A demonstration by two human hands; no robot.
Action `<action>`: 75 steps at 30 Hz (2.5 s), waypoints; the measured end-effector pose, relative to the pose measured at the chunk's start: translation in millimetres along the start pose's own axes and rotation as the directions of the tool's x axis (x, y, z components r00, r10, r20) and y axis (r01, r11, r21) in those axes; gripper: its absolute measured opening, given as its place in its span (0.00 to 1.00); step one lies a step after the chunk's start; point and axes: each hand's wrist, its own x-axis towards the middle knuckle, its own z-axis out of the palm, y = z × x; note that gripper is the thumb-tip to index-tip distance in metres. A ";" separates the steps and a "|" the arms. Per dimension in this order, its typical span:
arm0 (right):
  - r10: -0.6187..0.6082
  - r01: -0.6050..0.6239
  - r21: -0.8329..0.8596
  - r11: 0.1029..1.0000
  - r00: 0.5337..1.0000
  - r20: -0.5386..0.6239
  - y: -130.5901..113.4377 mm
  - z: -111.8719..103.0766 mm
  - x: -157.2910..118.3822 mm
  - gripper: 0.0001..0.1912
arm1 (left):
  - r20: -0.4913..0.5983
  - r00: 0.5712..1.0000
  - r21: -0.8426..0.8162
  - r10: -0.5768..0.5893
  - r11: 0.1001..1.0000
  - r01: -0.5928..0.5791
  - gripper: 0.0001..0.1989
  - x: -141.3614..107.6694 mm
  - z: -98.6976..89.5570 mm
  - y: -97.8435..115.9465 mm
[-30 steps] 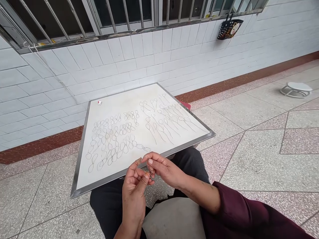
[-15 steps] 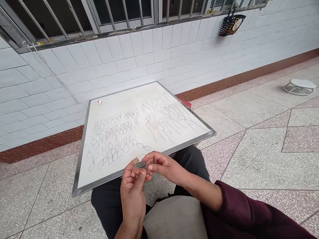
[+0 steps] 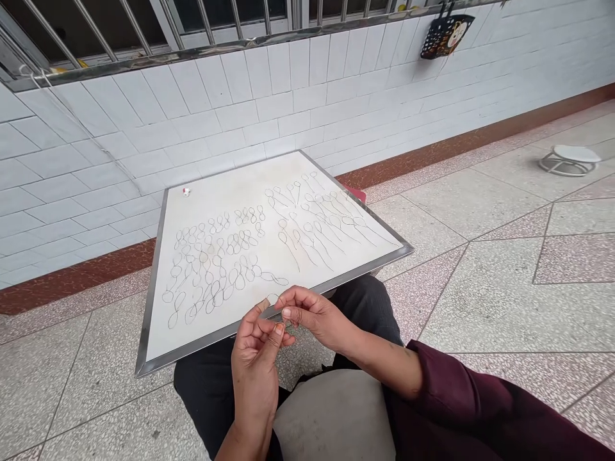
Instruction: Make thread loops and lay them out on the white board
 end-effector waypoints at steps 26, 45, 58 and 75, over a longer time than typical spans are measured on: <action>-0.257 0.205 -0.588 0.783 0.966 -0.006 -0.5 1.7 -4.5 0.12 | 0.098 0.995 0.126 -0.032 0.992 0.019 0.27 5.2 -7.2 -11.0; -0.300 0.200 -0.640 0.742 0.953 -0.050 16.5 -1.3 -0.4 0.12 | 0.133 0.984 0.062 -0.119 0.992 0.111 0.30 9.9 -4.0 -19.5; -0.280 0.182 -0.685 0.705 0.959 -0.033 16.6 -5.3 -2.5 0.12 | 0.127 0.989 0.069 -0.072 0.996 0.063 0.34 3.8 0.2 -17.5; -0.327 0.284 -0.799 0.530 0.938 0.117 5.0 -7.9 0.9 0.13 | 0.114 0.992 0.103 -0.053 0.994 0.041 0.30 -2.8 0.9 -13.2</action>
